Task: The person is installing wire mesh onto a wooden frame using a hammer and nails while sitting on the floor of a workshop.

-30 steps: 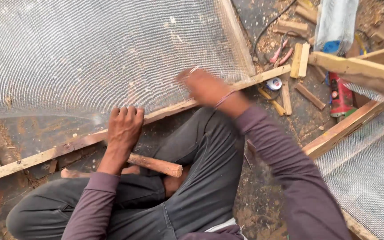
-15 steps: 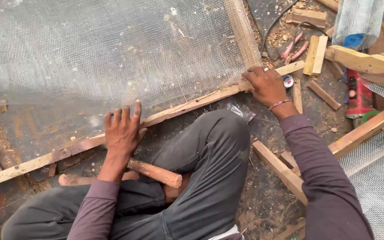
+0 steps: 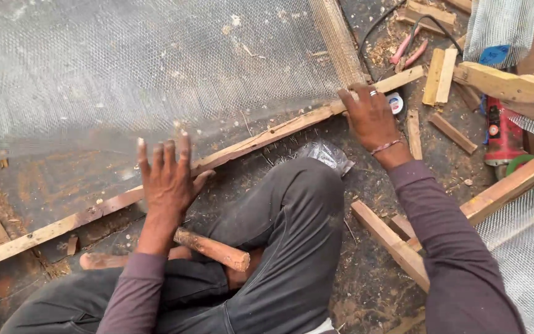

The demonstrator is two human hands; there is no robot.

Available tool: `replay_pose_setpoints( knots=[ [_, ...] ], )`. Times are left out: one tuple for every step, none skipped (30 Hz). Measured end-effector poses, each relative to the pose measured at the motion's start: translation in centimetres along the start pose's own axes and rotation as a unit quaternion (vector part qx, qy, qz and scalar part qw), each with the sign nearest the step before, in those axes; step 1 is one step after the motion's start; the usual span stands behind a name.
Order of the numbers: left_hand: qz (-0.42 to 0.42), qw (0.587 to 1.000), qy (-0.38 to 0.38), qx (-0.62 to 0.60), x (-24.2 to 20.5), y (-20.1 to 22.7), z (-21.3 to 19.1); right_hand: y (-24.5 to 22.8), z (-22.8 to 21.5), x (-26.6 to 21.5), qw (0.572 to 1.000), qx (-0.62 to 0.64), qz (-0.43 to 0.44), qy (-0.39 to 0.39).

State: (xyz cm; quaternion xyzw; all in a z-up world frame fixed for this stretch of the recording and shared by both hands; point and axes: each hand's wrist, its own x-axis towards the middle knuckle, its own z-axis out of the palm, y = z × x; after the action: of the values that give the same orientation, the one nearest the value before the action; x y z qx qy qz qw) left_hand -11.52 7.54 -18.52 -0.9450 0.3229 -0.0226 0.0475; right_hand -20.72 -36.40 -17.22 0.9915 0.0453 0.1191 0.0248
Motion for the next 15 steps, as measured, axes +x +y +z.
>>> replay_pose_setpoints(
  knots=[
    [0.004, 1.0, -0.002, -0.001, 0.2, -0.2, -0.8, -0.5, -0.3, -0.7, 1.0, 0.0, 0.003, -0.003],
    [0.006, 1.0, 0.014, -0.005, 0.4, -0.4, -1.7, -1.1, -0.6, -1.2, 0.998, 0.025, 0.029, -0.052],
    [0.009, 0.999, 0.03, -0.01, 0.5, -0.7, -2.6, -1.7, -1.0, -1.8, 0.992, 0.05, 0.055, -0.1],
    [0.011, 0.999, 0.029, -0.009, 1.0, -0.8, -3.1, -1.8, -0.4, -2.7, 0.992, 0.051, 0.057, -0.1],
    [0.015, 0.999, 0.042, 0.014, 1.5, -0.9, -3.7, -2.0, 0.1, -3.7, 0.983, 0.118, 0.034, -0.134],
    [0.021, 0.997, 0.057, 0.037, 2.2, -1.0, -4.2, -2.0, 0.5, -4.6, 0.969, 0.184, 0.012, -0.165],
    [0.023, 0.997, 0.058, 0.037, 2.5, -1.0, -4.2, -2.5, 0.7, -4.8, 0.969, 0.184, 0.014, -0.164],
    [0.015, 0.997, 0.062, 0.034, 3.1, -1.0, -4.2, -2.8, 0.8, -4.7, 0.965, 0.196, 0.033, -0.173],
    [0.007, 0.997, 0.065, 0.03, 3.7, -1.0, -4.1, -3.1, 1.0, -4.6, 0.96, 0.207, 0.052, -0.182],
    [0.009, 0.997, 0.067, 0.031, 4.1, -0.9, -3.9, -3.3, 2.1, -4.7, 0.96, 0.207, 0.053, -0.181],
    [-0.001, 0.997, 0.066, 0.037, 4.5, -0.9, -3.6, -3.6, 3.2, -4.8, 0.96, 0.233, 0.08, -0.129],
    [-0.011, 0.997, 0.064, 0.044, 4.8, -0.9, -3.3, -4.0, 4.4, -4.8, 0.957, 0.26, 0.105, -0.078],
    [-0.011, 0.997, 0.064, 0.045, 5.1, -0.9, -2.8, -4.3, 5.7, -4.7, 0.956, 0.262, 0.105, -0.078],
    [-0.016, 0.995, 0.071, 0.062, 5.3, -0.8, -2.3, -4.5, 6.9, -4.7, 0.961, 0.235, 0.132, -0.061],
    [-0.021, 0.994, 0.078, 0.078, 5.5, -0.8, -1.8, -4.8, 8.2, -4.7, 0.964, 0.207, 0.159, -0.045]
  ],
)
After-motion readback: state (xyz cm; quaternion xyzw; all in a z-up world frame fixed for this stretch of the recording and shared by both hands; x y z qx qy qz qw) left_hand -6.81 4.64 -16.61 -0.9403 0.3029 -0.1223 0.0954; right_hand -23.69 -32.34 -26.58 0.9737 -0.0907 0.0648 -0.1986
